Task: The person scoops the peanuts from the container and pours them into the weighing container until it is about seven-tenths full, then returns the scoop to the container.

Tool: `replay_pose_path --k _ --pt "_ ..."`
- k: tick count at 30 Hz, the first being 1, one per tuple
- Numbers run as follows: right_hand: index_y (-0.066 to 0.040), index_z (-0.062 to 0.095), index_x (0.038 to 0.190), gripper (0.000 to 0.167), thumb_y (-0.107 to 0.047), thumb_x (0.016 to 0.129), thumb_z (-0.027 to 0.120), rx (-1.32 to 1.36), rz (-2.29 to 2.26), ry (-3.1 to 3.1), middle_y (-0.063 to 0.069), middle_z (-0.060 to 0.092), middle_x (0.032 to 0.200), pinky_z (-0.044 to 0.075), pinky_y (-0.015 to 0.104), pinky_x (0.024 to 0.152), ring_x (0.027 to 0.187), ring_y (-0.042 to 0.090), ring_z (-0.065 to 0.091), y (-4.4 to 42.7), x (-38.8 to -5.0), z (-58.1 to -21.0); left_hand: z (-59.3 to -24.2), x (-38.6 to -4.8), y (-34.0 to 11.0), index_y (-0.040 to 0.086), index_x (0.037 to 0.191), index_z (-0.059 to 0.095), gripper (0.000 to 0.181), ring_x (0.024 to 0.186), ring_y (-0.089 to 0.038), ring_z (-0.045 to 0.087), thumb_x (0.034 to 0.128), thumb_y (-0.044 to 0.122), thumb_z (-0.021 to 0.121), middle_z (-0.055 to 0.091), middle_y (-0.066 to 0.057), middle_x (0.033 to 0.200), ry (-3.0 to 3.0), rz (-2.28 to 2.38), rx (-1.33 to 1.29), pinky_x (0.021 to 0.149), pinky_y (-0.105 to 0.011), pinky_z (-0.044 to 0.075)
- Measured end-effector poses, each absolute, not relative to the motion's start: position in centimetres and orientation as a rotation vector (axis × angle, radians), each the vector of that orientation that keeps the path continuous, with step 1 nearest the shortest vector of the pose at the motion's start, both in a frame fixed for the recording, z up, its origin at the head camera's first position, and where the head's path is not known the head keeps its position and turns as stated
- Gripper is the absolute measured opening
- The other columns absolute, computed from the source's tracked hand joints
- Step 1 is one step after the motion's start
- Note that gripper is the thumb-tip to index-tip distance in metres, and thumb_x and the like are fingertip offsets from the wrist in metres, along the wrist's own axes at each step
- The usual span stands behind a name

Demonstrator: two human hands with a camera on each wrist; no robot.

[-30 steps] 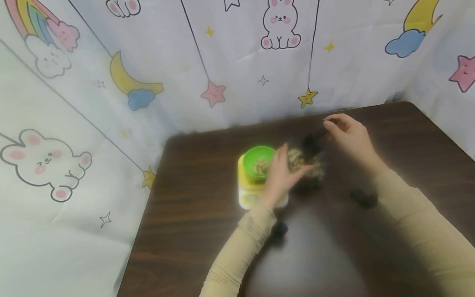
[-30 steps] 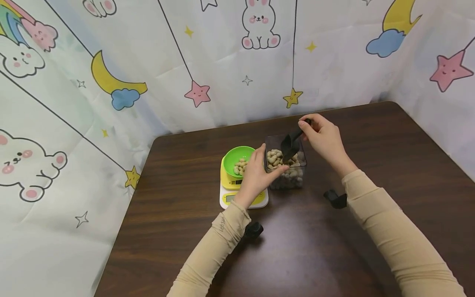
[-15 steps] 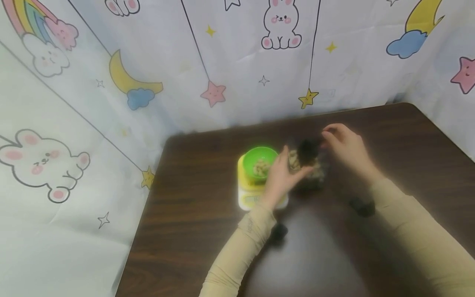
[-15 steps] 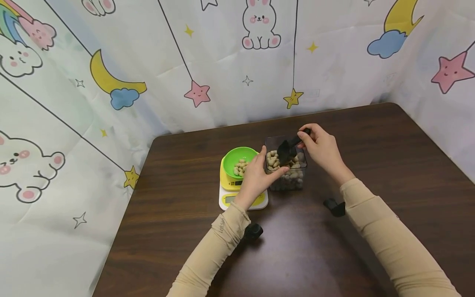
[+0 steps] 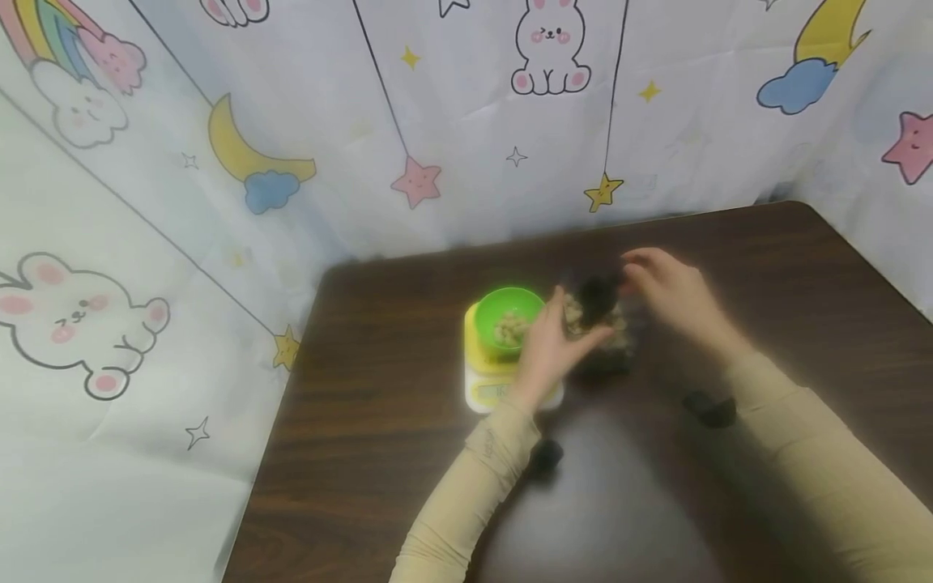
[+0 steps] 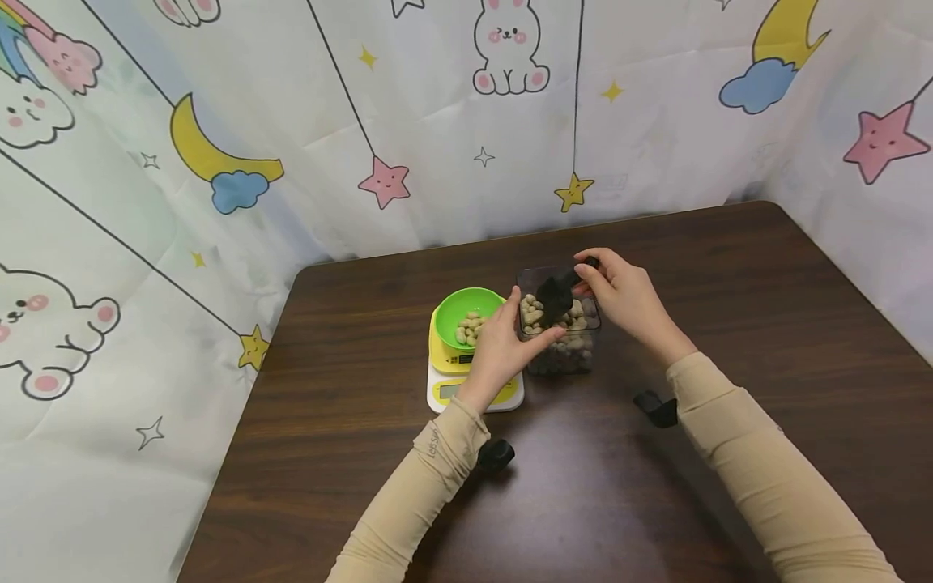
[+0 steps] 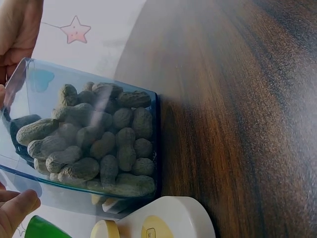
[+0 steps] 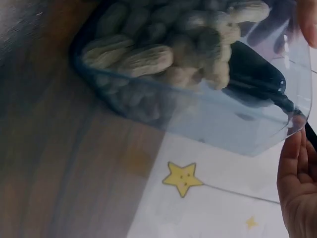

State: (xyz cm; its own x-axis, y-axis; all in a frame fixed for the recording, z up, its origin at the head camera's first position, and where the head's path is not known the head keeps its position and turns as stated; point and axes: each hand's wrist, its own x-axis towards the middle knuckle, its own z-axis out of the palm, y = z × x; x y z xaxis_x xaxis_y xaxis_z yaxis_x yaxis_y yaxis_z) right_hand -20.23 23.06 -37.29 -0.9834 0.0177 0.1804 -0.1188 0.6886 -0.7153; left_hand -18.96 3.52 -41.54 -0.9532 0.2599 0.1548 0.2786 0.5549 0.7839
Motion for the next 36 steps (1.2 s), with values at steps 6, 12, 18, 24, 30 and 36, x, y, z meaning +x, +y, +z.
replay_pose_path --k 6,12,18,24,30,36 --pt "-0.017 0.051 0.124 0.045 -0.05 0.096 0.037 0.096 1.148 -2.725 0.012 0.07 0.097 0.049 0.043 0.075 0.091 0.029 0.065 23.6 -20.0 -37.8 -41.5 -19.0 3.5 0.017 0.149 0.018 0.1 0.137 -0.021 0.037 0.0732 0.064 0.064 0.031 -0.008 0.152 -2.754 -1.365 -0.482 0.113 -0.038 0.034" --pt "-0.017 0.053 0.119 0.05 -0.057 0.091 0.044 -0.027 1.237 -2.69 0.007 0.07 0.092 0.049 0.03 0.068 0.078 0.012 0.063 23.4 -20.2 -38.2 -41.4 -19.0 3.5 0.017 0.149 0.018 0.1 0.138 -0.021 0.034 0.0737 0.064 0.064 0.029 -0.007 0.153 -2.765 -1.375 -0.481 0.114 -0.038 0.033" --pt "-0.013 0.051 0.118 0.061 -0.064 0.085 0.047 -0.108 1.359 -2.678 0.01 0.068 0.099 0.05 0.028 0.068 0.086 0.024 0.064 22.9 -20.2 -38.3 -41.5 -19.0 3.6 0.017 0.149 0.017 0.102 0.139 -0.021 0.033 0.0727 0.067 0.061 0.028 -0.007 0.153 -2.789 -1.355 -0.47 0.113 -0.039 0.033" --pt "-0.013 0.049 0.12 0.057 -0.06 0.088 0.046 -0.047 1.359 -2.687 0.012 0.066 0.101 0.05 0.029 0.069 0.09 0.029 0.062 22.8 -20.2 -38.5 -41.4 -19.0 3.6 0.017 0.149 0.017 0.1 0.139 -0.022 0.033 0.074 0.063 0.063 0.026 -0.005 0.154 -2.779 -1.381 -0.455 0.114 -0.039 0.032" --pt "-0.014 0.048 0.123 0.051 -0.055 0.093 0.042 0.028 1.319 -2.734 0.013 0.065 0.108 0.05 0.033 0.073 0.094 0.027 0.061 23.0 -20.0 -38.7 -41.6 -19.0 3.5 0.016 0.149 0.016 0.1 0.139 -0.021 0.033 0.0741 0.064 0.062 0.028 -0.007 0.153 -2.766 -1.379 -0.475 0.114 -0.039 0.033" --pt "-0.013 0.049 0.123 0.049 -0.052 0.093 0.043 0.03 1.326 -2.699 0.014 0.066 0.103 0.05 0.03 0.074 0.09 0.026 0.063 23.3 -20.5 -39.1 -41.7 -18.9 3.5 0.015 0.149 0.016 0.101 0.139 -0.022 0.034 0.074 0.063 0.063 0.028 -0.009 0.153 -2.756 -1.371 -0.486 0.114 -0.038 0.033"
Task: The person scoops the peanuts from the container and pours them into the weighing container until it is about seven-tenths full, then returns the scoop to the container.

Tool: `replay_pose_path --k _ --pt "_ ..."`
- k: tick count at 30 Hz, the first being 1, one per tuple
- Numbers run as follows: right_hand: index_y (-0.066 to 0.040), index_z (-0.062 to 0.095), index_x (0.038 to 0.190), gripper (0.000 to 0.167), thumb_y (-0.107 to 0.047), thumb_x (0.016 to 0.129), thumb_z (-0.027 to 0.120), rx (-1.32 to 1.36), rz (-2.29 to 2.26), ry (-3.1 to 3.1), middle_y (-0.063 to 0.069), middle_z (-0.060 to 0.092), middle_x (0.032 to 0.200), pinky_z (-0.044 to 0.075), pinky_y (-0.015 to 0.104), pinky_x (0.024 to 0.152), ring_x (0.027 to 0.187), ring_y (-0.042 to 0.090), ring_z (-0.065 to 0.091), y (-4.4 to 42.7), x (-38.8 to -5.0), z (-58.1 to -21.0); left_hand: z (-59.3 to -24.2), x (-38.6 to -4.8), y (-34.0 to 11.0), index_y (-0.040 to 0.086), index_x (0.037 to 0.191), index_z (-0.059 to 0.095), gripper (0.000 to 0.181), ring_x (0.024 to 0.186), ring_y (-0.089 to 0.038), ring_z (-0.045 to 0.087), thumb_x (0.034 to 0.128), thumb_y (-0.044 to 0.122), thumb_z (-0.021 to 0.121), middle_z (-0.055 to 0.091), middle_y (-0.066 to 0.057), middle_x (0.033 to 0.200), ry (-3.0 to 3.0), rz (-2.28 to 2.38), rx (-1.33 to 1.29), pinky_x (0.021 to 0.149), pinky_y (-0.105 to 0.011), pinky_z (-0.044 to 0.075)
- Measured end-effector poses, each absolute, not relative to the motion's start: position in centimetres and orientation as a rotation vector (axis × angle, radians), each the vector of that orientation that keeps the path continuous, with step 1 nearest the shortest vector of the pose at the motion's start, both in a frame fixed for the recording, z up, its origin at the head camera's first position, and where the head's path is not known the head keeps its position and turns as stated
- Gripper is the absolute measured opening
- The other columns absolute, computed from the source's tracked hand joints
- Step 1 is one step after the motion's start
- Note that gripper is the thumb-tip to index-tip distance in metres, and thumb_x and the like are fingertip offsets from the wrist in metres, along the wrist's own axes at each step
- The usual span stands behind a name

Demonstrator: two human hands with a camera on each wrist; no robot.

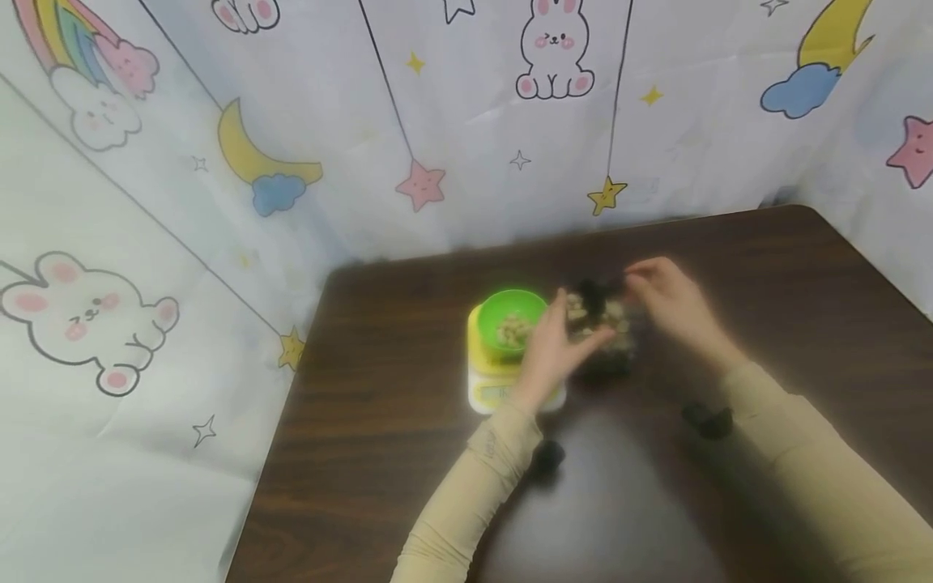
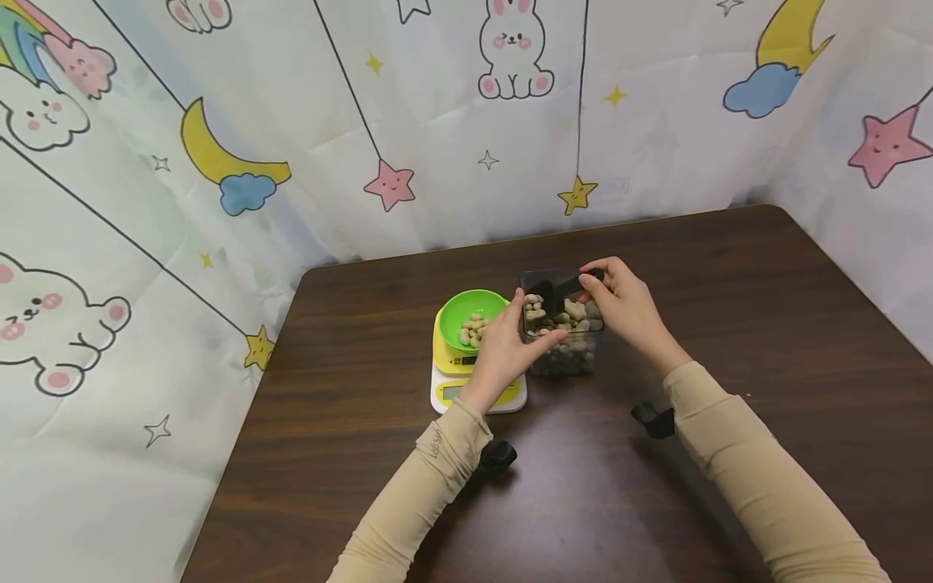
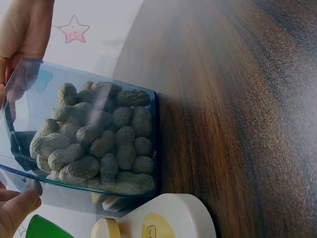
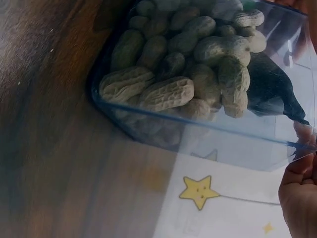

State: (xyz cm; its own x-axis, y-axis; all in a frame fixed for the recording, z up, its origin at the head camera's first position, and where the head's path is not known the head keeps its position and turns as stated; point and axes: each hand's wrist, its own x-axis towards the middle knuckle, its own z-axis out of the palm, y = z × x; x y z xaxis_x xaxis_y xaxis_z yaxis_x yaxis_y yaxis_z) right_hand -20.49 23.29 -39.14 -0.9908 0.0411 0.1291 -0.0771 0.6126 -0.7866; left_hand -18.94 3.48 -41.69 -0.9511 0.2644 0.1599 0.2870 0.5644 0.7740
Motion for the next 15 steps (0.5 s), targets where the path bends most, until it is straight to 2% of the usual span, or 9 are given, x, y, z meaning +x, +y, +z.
replay_pose_path --k 4,8,11,15 --pt "-0.013 0.05 0.125 0.052 -0.053 0.092 0.044 -0.044 1.383 -2.685 0.008 0.067 0.094 0.049 0.025 0.072 0.079 0.011 0.063 23.8 -20.7 -39.3 -41.7 -19.0 3.6 0.016 0.149 0.015 0.101 0.14 -0.021 0.032 0.0736 0.064 0.063 0.026 -0.006 0.154 -2.769 -1.373 -0.475 0.114 -0.039 0.032" --pt "-0.01 0.049 0.126 0.055 -0.053 0.093 0.043 -0.092 1.416 -2.684 -0.009 0.063 0.084 0.047 0.022 0.071 0.075 -0.003 0.056 24.3 -20.5 -39.4 -41.6 -18.9 3.6 0.018 0.149 0.016 0.101 0.14 -0.02 0.031 0.0724 0.063 0.065 0.025 -0.003 0.154 -2.774 -1.43 -0.442 0.114 -0.04 0.031" --pt "-0.009 0.049 0.126 0.054 -0.051 0.093 0.043 -0.105 1.454 -2.661 -0.019 0.059 0.078 0.047 0.02 0.071 0.075 -0.003 0.055 24.6 -20.4 -39.4 -41.6 -18.9 3.6 0.019 0.149 0.017 0.101 0.14 -0.02 0.031 0.0717 0.062 0.067 0.026 -0.002 0.154 -2.768 -1.458 -0.428 0.114 -0.04 0.031" --pt "-0.008 0.048 0.127 0.052 -0.048 0.094 0.044 -0.123 1.577 -2.61 -0.022 0.058 0.078 0.048 0.016 0.07 0.076 -0.002 0.056 24.8 -20.3 -39.5 -41.5 -18.9 3.5 0.019 0.148 0.019 0.101 0.139 -0.02 0.033 0.0706 0.062 0.067 0.028 -0.002 0.153 -2.757 -1.465 -0.424 0.114 -0.04 0.032"
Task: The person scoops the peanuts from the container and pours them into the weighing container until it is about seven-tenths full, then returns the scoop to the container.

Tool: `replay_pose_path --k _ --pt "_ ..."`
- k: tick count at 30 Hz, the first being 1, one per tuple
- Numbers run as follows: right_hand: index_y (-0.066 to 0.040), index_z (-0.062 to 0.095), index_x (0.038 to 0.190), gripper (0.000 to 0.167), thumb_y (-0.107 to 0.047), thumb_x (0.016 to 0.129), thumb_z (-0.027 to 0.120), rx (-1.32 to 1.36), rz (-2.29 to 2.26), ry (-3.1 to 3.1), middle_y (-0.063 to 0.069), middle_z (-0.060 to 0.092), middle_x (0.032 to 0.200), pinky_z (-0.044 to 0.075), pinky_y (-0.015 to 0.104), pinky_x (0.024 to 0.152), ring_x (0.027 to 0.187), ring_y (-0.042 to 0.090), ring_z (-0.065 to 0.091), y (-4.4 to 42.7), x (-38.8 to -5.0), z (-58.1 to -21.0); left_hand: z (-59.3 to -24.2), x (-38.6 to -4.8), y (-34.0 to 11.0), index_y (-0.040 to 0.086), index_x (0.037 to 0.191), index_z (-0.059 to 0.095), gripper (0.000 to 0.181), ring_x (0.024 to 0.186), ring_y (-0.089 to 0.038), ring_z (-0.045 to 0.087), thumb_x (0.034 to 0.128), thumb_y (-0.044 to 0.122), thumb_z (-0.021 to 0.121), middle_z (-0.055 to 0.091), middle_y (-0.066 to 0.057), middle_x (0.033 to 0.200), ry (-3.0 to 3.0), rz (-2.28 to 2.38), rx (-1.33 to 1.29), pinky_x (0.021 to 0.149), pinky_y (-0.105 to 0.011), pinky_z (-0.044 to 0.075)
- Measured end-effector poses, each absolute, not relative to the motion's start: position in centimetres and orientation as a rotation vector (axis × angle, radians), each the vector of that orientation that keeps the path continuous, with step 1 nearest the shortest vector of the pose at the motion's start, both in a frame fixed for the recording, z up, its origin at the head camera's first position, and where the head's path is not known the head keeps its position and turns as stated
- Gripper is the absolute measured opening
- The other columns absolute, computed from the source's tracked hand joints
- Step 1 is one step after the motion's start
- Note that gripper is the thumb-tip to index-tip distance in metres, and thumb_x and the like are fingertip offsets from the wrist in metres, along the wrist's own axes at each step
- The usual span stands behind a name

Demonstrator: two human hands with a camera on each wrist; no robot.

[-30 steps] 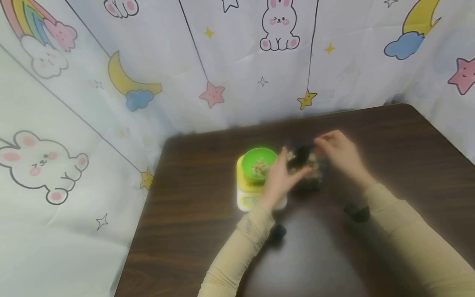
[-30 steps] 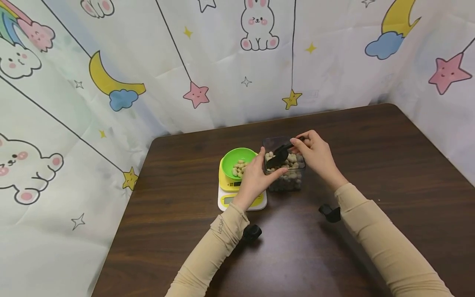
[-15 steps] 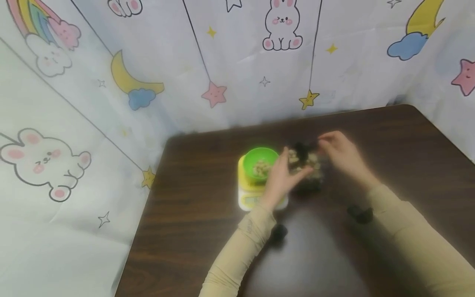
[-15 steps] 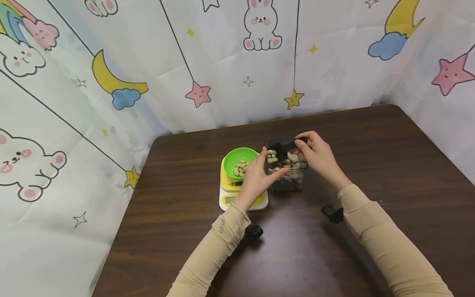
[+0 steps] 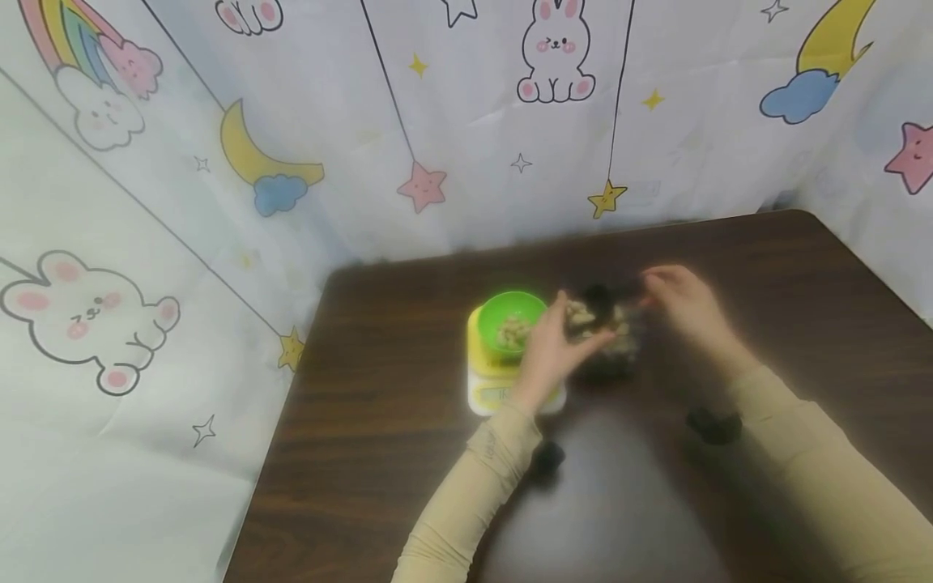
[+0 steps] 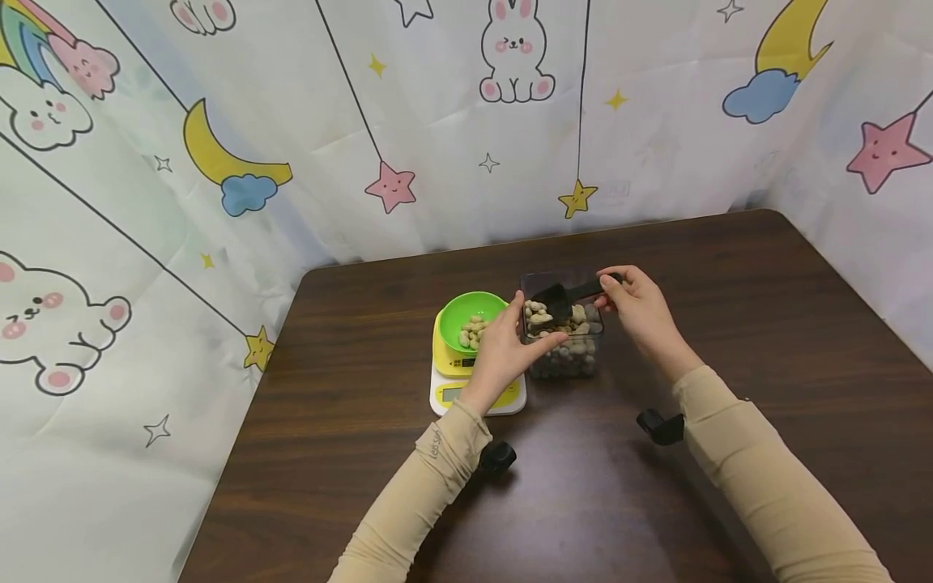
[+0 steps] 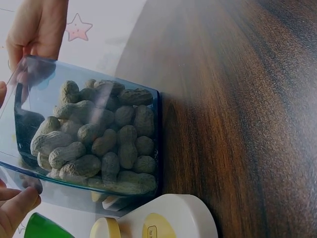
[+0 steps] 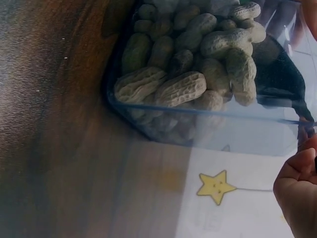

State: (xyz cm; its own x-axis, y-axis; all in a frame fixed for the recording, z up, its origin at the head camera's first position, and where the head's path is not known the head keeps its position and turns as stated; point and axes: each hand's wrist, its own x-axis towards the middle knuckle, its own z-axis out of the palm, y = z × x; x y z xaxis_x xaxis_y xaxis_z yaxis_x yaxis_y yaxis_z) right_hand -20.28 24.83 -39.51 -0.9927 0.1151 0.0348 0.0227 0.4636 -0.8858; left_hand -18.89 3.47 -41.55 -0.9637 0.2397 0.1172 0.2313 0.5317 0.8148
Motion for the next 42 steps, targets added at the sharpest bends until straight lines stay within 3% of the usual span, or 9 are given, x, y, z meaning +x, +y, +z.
replay_pose_path --k 9,16,42 --pt "-0.01 0.052 0.12 0.035 -0.034 0.094 0.052 -0.136 2.039 -2.317 -0.018 0.061 0.083 0.051 0.012 0.068 0.073 -0.002 0.058 25.4 -19.5 -40.0 -41.3 -18.8 3.5 0.018 0.148 0.023 0.1 0.139 -0.019 0.033 0.0697 0.057 0.072 0.03 -0.002 0.153 2.707 1.501 0.386 0.115 -0.04 0.031" --pt "-0.024 0.061 0.101 0.011 -0.023 0.091 0.06 -0.151 2.362 -2.039 -0.017 0.065 0.094 0.052 0.009 0.073 0.078 0.0 0.06 26.0 -19.0 -40.6 -41.4 -18.9 3.5 0.02 0.148 0.022 0.101 0.139 -0.019 0.033 0.0688 0.059 0.071 0.03 -0.001 0.153 2.708 1.508 0.395 0.115 -0.04 0.031" --pt "-0.016 0.066 0.098 0.012 -0.01 0.09 0.059 -0.179 2.712 -1.603 -0.01 0.065 0.095 0.054 0.013 0.077 0.079 0.005 0.063 27.2 -17.4 -41.6 -41.7 -19.1 3.3 0.023 0.148 0.021 0.102 0.138 -0.021 0.035 0.0675 0.065 0.067 0.031 -0.004 0.152 2.748 1.441 0.405 0.113 -0.042 0.033"
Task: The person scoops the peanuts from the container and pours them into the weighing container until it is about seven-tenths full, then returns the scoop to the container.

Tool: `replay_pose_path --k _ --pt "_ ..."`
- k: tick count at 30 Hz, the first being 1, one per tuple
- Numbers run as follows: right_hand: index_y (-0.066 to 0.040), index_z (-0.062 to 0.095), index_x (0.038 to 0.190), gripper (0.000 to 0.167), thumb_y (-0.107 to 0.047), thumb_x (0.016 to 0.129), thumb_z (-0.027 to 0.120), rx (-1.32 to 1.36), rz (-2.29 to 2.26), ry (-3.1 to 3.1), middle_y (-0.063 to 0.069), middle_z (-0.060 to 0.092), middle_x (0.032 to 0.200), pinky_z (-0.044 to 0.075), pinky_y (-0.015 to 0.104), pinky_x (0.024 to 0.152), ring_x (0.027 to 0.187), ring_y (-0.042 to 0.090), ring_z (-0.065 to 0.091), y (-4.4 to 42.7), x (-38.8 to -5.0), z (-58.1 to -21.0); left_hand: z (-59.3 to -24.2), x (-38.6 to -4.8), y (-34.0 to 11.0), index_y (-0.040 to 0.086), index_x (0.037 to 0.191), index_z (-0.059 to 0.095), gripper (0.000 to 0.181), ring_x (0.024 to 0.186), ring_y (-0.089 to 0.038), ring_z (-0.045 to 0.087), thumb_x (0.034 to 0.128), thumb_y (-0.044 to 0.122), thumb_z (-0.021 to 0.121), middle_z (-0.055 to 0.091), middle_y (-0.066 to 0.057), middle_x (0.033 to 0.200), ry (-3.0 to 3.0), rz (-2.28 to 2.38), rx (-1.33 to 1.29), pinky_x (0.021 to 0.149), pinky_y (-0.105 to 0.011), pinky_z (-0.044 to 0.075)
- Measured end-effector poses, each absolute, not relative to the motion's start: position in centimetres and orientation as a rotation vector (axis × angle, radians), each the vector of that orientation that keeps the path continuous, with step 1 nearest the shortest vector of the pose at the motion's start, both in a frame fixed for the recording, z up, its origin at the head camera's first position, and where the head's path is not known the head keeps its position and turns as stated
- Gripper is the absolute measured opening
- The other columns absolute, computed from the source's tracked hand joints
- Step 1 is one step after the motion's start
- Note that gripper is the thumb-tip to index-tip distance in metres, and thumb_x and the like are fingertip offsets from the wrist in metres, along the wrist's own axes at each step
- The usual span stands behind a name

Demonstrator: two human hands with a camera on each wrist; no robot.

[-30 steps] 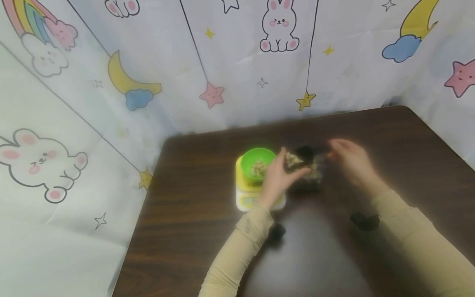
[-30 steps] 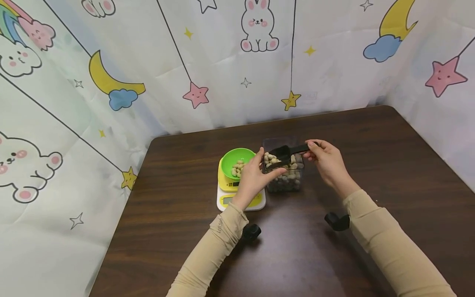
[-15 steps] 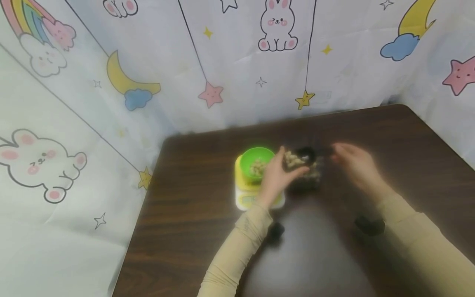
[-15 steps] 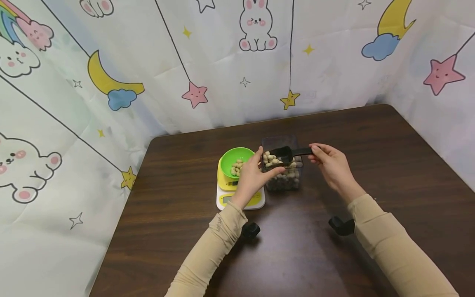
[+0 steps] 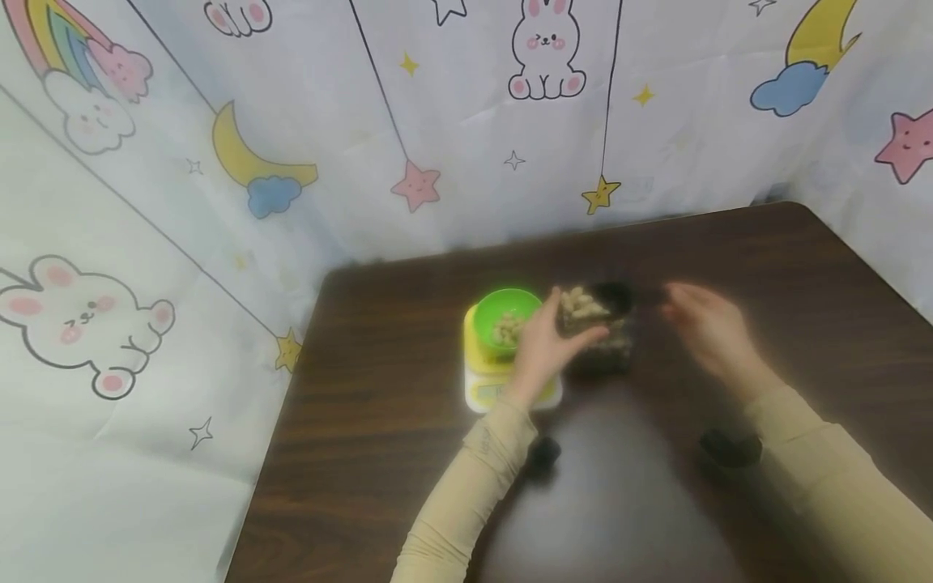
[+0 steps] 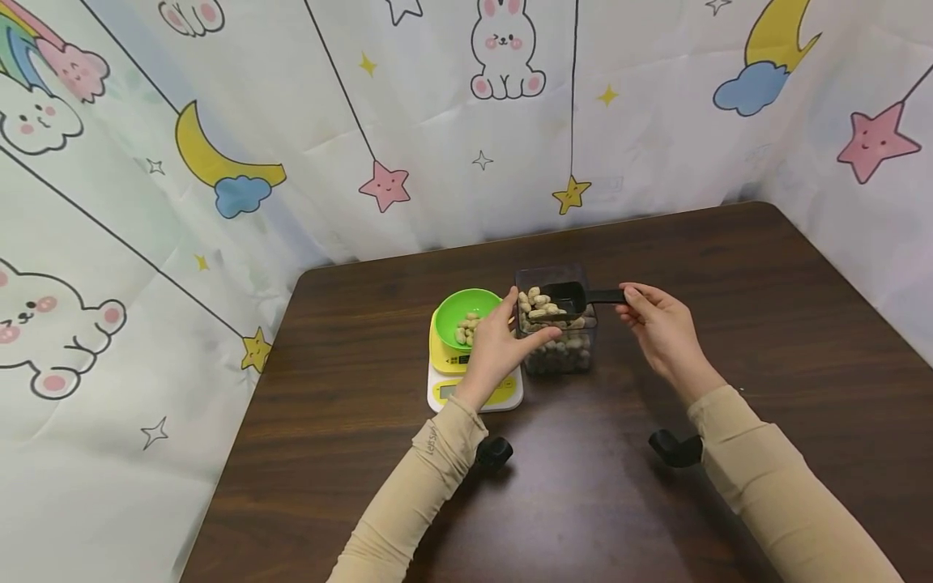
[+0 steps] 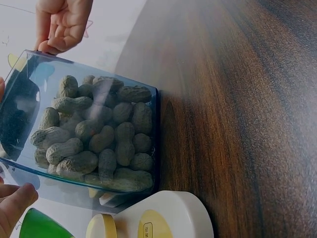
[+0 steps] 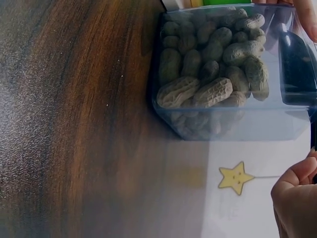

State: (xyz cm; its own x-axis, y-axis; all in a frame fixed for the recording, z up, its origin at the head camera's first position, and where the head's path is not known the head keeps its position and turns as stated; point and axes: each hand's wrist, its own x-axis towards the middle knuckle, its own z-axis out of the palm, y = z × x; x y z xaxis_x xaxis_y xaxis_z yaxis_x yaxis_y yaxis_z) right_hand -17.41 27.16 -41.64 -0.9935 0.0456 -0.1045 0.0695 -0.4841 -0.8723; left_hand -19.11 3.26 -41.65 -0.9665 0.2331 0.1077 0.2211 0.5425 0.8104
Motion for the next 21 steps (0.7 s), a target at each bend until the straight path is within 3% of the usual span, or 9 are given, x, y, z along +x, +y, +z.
replay_pose_path --k 21 --pt "-0.012 0.065 0.097 0.015 -0.006 0.094 0.052 0.169 -2.762 1.384 -0.006 0.063 0.095 0.054 0.017 0.075 0.078 0.008 0.06 27.56 -17.04 -41.59 -41.72 -19.06 3.32 0.022 0.148 0.021 0.103 0.139 -0.022 0.033 0.0672 0.066 0.067 0.031 -0.005 0.152 2.742 1.442 0.399 0.114 -0.041 0.031"
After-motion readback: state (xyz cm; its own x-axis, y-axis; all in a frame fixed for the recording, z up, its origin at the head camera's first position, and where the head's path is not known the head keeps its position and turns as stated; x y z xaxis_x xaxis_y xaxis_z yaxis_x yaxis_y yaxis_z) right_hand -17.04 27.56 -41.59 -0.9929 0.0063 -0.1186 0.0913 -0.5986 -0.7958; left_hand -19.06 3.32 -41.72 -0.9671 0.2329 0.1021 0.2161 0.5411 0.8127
